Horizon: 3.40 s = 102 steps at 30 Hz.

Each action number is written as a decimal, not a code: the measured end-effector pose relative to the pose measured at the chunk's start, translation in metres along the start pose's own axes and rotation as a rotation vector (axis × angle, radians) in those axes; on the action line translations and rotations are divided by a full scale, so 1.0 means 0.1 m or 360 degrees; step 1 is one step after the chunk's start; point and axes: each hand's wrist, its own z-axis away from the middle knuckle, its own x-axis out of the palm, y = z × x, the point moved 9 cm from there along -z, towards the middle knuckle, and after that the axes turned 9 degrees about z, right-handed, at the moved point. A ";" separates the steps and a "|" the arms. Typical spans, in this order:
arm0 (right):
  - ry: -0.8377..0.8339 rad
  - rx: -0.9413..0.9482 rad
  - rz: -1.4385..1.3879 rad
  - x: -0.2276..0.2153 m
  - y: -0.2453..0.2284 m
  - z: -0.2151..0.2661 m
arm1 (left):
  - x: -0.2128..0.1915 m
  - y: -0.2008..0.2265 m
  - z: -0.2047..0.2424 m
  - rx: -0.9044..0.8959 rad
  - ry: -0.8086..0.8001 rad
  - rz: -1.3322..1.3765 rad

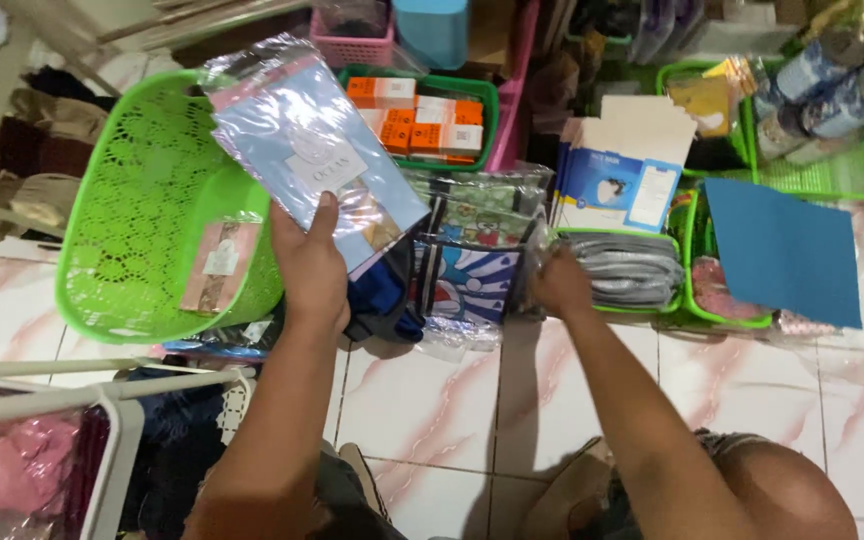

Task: Sorting and organizing stationery items and fabric products in a stockroom.

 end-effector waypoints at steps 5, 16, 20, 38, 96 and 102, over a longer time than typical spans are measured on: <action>0.0137 0.0100 -0.0158 -1.13 0.19 -0.20 | -0.13 -0.07 -0.04 0.0080 0.0036 0.0043; -0.0432 -0.0144 -0.1825 -2.59 -1.59 0.46 | 0.55 -0.68 0.28 -0.0408 -0.0310 0.0429; -0.0159 -0.0244 -0.2123 -2.82 -1.77 0.80 | 0.77 -0.66 0.46 -0.0315 -0.0520 0.0534; 0.0478 -0.0179 -0.2087 -3.05 -1.51 0.88 | 0.81 -0.53 0.57 -0.0254 -0.0428 0.0563; 0.0319 -0.0648 -0.2618 -3.18 -3.81 0.02 | -0.84 0.26 -0.20 -0.0259 0.0342 0.1096; -0.0052 -0.0867 -0.1838 -2.90 -4.44 -0.37 | -1.40 0.14 -0.60 0.0049 0.0549 0.1090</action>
